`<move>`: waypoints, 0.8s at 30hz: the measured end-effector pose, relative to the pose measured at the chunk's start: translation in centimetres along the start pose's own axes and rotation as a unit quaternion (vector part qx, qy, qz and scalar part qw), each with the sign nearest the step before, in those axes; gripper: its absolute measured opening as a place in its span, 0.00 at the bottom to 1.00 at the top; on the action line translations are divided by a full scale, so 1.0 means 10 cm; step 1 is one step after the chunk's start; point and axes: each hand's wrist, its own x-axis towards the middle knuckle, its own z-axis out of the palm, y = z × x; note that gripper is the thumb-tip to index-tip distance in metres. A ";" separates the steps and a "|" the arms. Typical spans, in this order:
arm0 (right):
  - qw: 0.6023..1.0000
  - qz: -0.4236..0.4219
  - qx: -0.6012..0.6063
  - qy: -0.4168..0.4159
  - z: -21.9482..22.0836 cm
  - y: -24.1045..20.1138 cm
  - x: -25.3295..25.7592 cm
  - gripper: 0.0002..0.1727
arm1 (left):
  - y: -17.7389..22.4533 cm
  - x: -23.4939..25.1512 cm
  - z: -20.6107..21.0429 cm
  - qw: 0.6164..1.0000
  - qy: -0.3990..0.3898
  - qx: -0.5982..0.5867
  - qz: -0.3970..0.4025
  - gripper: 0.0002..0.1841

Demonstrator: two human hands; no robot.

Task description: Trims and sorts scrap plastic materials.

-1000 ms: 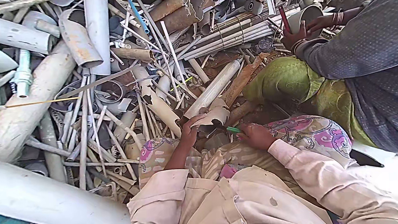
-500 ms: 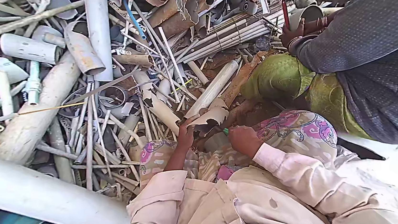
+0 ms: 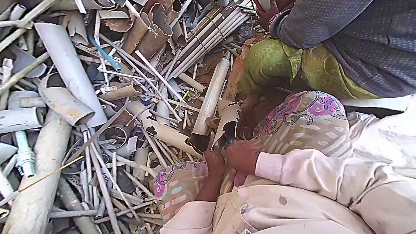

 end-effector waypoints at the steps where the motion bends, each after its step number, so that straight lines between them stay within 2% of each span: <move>1: 1.000 0.001 0.007 -0.001 0.05 0.08 0.08 0.19 | -0.03 -0.03 0.04 1.000 -0.017 -0.012 0.015 0.25; 3: 1.000 -0.010 0.013 0.005 0.05 0.10 0.06 0.19 | -0.10 -0.01 0.10 0.998 -0.016 -0.040 0.054 0.29; 5: 0.999 -0.038 0.009 0.010 -0.05 -0.02 -0.13 0.17 | -0.11 0.03 0.06 0.995 -0.005 -0.088 0.040 0.34; 8: 0.997 -0.071 0.009 0.004 -0.21 -0.13 -0.35 0.15 | -0.04 0.12 -0.06 0.990 0.082 -0.113 -0.029 0.28; 11: 0.997 -0.079 0.015 0.002 -0.25 -0.16 -0.32 0.17 | -0.08 0.26 -0.14 0.971 0.164 -0.144 -0.098 0.24; 15: 0.998 -0.043 0.039 0.007 -0.19 -0.02 0.15 0.18 | 0.06 0.18 -0.10 0.963 0.120 -0.158 -0.184 0.26; 17: 0.999 -0.028 0.038 0.013 -0.11 0.10 0.32 0.17 | 0.06 0.04 -0.01 0.964 0.080 -0.182 -0.178 0.26; 20: 0.998 -0.048 0.029 0.001 -0.19 0.02 0.03 0.17 | 0.10 0.01 0.03 0.973 0.080 -0.171 -0.135 0.24; 22: 0.997 -0.078 0.019 -0.009 -0.29 -0.05 -0.26 0.18 | 0.11 0.02 -0.01 0.969 0.110 -0.171 -0.141 0.24; 24: 0.995 -0.095 0.017 -0.005 -0.32 -0.05 -0.33 0.18 | -0.02 0.05 -0.05 0.963 0.131 -0.193 -0.137 0.27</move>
